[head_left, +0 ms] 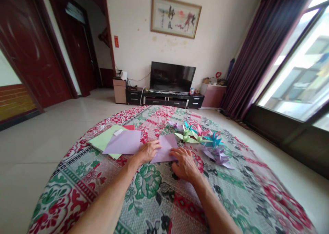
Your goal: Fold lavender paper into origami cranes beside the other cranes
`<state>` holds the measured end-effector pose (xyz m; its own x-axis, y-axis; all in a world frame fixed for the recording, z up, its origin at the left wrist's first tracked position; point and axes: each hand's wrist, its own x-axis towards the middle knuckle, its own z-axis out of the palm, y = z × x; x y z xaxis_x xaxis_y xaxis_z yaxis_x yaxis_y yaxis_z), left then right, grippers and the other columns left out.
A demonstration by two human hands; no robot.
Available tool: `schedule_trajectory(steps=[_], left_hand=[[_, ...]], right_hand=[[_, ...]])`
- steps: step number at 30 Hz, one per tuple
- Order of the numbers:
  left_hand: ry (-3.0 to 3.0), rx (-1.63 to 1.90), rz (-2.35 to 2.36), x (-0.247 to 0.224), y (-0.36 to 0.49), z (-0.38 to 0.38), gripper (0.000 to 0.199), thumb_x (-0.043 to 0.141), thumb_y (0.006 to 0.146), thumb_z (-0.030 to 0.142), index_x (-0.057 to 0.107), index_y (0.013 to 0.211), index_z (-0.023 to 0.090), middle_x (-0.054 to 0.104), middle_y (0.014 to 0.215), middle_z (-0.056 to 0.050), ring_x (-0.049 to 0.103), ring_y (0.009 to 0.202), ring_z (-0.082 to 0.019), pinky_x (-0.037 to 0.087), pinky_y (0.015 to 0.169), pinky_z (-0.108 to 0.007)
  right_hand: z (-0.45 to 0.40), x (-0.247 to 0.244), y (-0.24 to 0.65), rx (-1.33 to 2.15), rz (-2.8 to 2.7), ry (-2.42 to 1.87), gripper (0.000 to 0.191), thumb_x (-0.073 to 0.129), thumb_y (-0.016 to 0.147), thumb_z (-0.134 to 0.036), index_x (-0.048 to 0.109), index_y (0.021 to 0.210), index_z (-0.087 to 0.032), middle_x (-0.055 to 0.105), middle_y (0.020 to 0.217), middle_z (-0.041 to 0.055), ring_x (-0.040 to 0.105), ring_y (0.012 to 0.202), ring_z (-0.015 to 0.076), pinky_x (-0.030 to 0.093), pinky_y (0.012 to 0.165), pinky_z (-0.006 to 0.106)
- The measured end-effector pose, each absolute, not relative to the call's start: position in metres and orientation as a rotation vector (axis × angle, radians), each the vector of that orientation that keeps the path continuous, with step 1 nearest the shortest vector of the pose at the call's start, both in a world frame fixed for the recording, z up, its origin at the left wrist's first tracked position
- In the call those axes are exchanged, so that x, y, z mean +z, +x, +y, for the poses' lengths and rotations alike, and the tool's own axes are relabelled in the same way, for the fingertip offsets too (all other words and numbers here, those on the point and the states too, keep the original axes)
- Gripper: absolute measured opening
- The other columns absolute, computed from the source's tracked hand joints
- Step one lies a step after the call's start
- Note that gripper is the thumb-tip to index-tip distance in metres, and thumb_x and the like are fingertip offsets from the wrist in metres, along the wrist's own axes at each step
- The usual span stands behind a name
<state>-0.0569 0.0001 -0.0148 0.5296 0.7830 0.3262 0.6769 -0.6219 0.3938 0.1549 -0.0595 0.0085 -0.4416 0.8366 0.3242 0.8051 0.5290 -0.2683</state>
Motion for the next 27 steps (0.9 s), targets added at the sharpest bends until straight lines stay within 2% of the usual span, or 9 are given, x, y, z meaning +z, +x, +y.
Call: schedule_trajectory(steps=[4,8,12,16,22,27], left_hand=[[2.544,0.771,1.391,-0.013,-0.057,0.000,0.034,0.048,0.076,0.011,0.066,0.101,0.022,0.058,0.111,-0.004,0.053,0.102,-0.017,0.041,0.093,-0.029],[2.513,0.761,1.476,-0.015,-0.056,0.001,0.029,0.047,0.079,0.016,0.070,0.094,0.025,0.061,0.101,-0.004,0.053,0.096,-0.018,0.041,0.090,-0.029],[2.509,0.727,1.434,-0.018,-0.057,0.002,0.032,0.044,0.082,0.017,0.071,0.092,0.030,0.062,0.104,-0.002,0.050,0.096,-0.018,0.041,0.089,-0.030],[2.545,0.703,1.353,-0.019,-0.059,0.002,0.035,0.042,0.081,0.014,0.071,0.094,0.030,0.061,0.111,0.000,0.049,0.098,-0.018,0.040,0.091,-0.031],[2.505,0.708,1.367,-0.017,-0.060,0.002,0.035,0.045,0.078,0.012,0.071,0.093,0.032,0.060,0.113,0.002,0.049,0.101,-0.018,0.038,0.094,-0.032],[2.499,0.748,1.352,-0.020,-0.059,0.004,0.034,0.044,0.079,0.013,0.071,0.090,0.029,0.062,0.112,0.000,0.051,0.102,-0.017,0.038,0.096,-0.032]], right_hand=[[-0.066,0.021,0.146,0.067,-2.400,-1.419,0.033,0.054,0.065,-0.017,0.064,0.095,-0.022,0.064,0.100,0.0059,0.051,0.099,0.0236,0.024,0.094,0.043],[-0.074,0.032,0.139,0.126,-2.522,-1.473,0.031,0.061,0.063,-0.026,0.065,0.093,-0.022,0.064,0.088,0.0069,0.055,0.087,0.0239,0.030,0.088,0.044],[-0.081,0.035,0.141,0.253,-2.647,-1.374,0.047,0.066,0.057,-0.025,0.062,0.103,-0.026,0.060,0.097,0.0057,0.055,0.087,0.0233,0.036,0.082,0.041],[-0.081,0.033,0.146,0.283,-2.696,-1.343,0.049,0.062,0.059,-0.015,0.060,0.106,-0.028,0.057,0.104,0.0054,0.054,0.092,0.0225,0.037,0.081,0.038],[-0.075,0.028,0.149,0.327,-2.633,-1.249,0.032,0.060,0.065,-0.014,0.065,0.094,-0.027,0.058,0.096,0.0036,0.054,0.090,0.0180,0.039,0.082,0.033],[-0.071,0.025,0.150,0.351,-2.547,-1.134,0.015,0.056,0.071,-0.013,0.067,0.078,-0.022,0.061,0.087,0.0033,0.055,0.082,0.0148,0.041,0.078,0.028]])
